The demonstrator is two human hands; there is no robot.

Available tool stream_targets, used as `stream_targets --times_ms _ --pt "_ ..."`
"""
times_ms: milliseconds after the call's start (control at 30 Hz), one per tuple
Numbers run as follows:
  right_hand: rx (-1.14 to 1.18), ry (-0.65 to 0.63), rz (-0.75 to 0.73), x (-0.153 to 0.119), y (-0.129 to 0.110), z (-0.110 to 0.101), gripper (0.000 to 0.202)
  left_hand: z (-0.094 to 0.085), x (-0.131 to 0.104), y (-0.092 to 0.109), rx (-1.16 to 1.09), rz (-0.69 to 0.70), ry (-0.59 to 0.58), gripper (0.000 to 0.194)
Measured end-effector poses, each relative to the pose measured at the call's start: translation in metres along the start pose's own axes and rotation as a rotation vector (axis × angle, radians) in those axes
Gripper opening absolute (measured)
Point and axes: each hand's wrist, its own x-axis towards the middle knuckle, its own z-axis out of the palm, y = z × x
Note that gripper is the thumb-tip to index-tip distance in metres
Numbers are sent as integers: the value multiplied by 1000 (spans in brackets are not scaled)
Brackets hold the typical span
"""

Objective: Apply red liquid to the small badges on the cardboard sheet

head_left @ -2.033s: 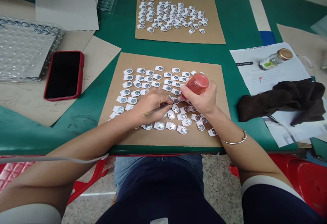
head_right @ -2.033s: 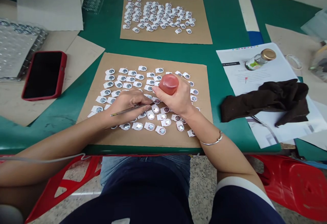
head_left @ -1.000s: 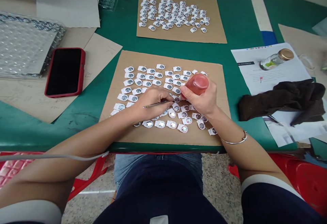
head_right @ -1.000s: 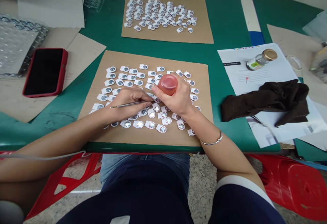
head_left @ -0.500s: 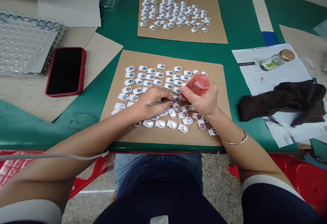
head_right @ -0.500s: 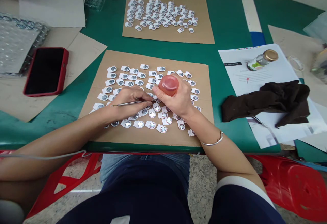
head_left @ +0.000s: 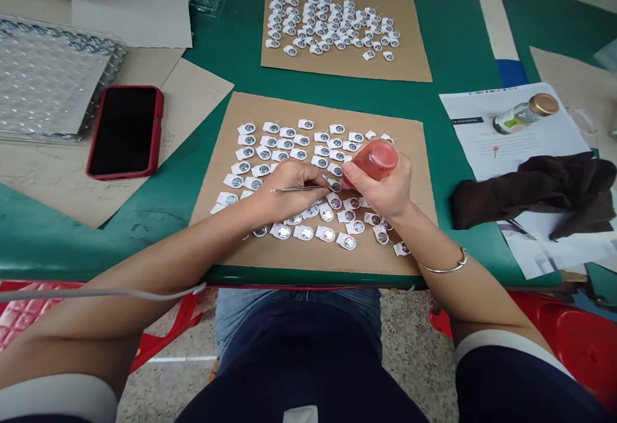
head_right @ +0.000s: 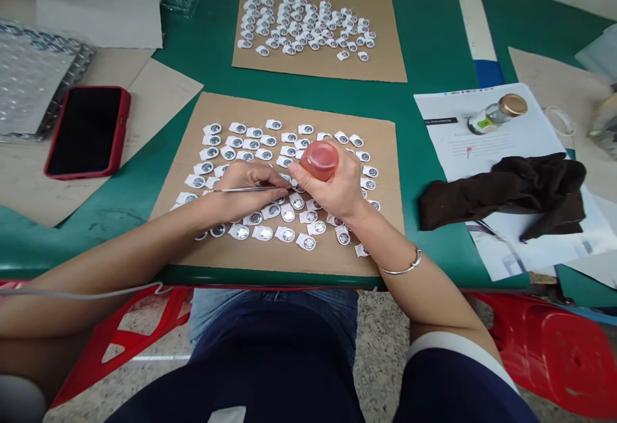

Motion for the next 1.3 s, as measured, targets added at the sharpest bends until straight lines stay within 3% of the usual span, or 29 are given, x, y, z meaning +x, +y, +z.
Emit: stream_targets --times_ms 300,1300 --pt "-12 -19 6 -1 -1 1 23 0 5 -8 -52 -31 -24 10" --pt "49 3 -5 -3 1 4 23 1 6 -7 -72 -40 10 9"
